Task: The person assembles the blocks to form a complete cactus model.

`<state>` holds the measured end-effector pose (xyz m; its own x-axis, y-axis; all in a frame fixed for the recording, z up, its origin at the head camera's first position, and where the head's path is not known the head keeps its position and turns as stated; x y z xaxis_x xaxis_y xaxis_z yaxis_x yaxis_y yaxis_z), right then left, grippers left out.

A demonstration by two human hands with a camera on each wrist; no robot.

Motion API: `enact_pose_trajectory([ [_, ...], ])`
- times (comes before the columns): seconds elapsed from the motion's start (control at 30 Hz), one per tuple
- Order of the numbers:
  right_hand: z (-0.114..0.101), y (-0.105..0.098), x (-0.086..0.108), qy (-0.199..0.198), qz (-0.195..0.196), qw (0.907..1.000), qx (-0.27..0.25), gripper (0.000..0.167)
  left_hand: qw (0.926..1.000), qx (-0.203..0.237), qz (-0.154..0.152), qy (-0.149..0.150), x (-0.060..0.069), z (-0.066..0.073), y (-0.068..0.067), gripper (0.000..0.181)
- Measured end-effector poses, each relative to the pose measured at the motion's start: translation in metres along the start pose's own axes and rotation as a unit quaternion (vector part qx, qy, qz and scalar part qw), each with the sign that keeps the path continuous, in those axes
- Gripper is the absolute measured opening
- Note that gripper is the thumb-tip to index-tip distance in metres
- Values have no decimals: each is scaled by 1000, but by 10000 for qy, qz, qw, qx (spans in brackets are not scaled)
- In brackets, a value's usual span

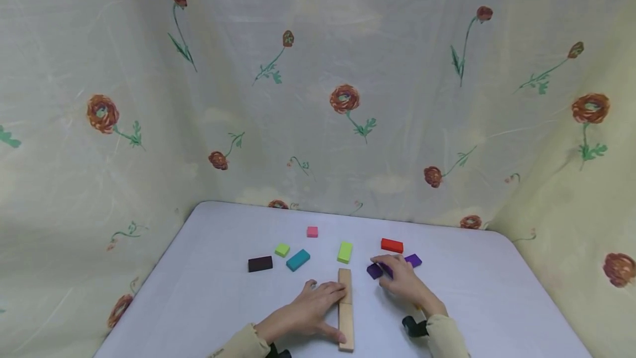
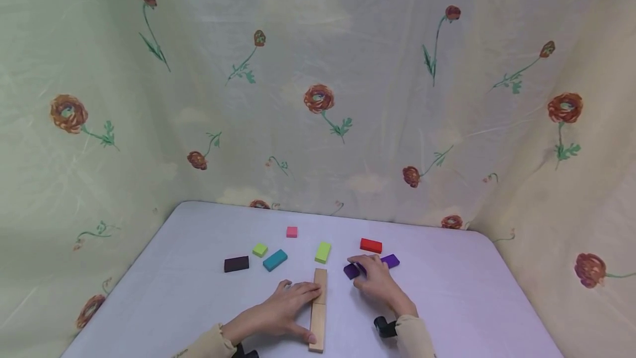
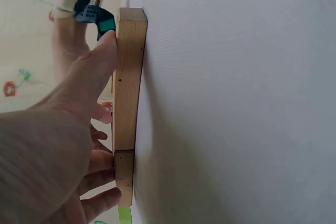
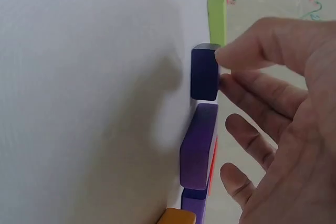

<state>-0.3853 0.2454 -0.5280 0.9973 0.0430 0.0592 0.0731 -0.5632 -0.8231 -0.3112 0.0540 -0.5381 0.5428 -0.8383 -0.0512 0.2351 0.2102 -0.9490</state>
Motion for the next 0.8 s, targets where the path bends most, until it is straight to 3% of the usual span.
enact_pose_trajectory([
  [0.23, 2, 1, -4, -108, 124, 9998, -134, 46, 9999, 130, -59, -95, -1, -5, 2, 95],
  [0.53, 0, 1, -7, -309, 411, 9985, 168, 42, 9998, 128, -97, -100, -1, -4, 1, 94],
  [0.8, 2, 2, -9, -171, 438, 9987, 196, 34, 9996, 135, -183, -152, -2, -4, 3, 94],
])
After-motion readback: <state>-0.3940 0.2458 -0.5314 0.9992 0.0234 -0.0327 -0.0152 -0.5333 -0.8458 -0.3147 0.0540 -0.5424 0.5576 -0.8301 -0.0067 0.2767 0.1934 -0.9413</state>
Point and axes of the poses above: each hand's wrist, its own x-axis away from the middle knuckle, its own y-axis out of the palm, z = x × y, the point moved 9 cm from there along -x, towards the middle knuckle, and after that the axes turned 13 degrees about y, right-handed, at the moved point
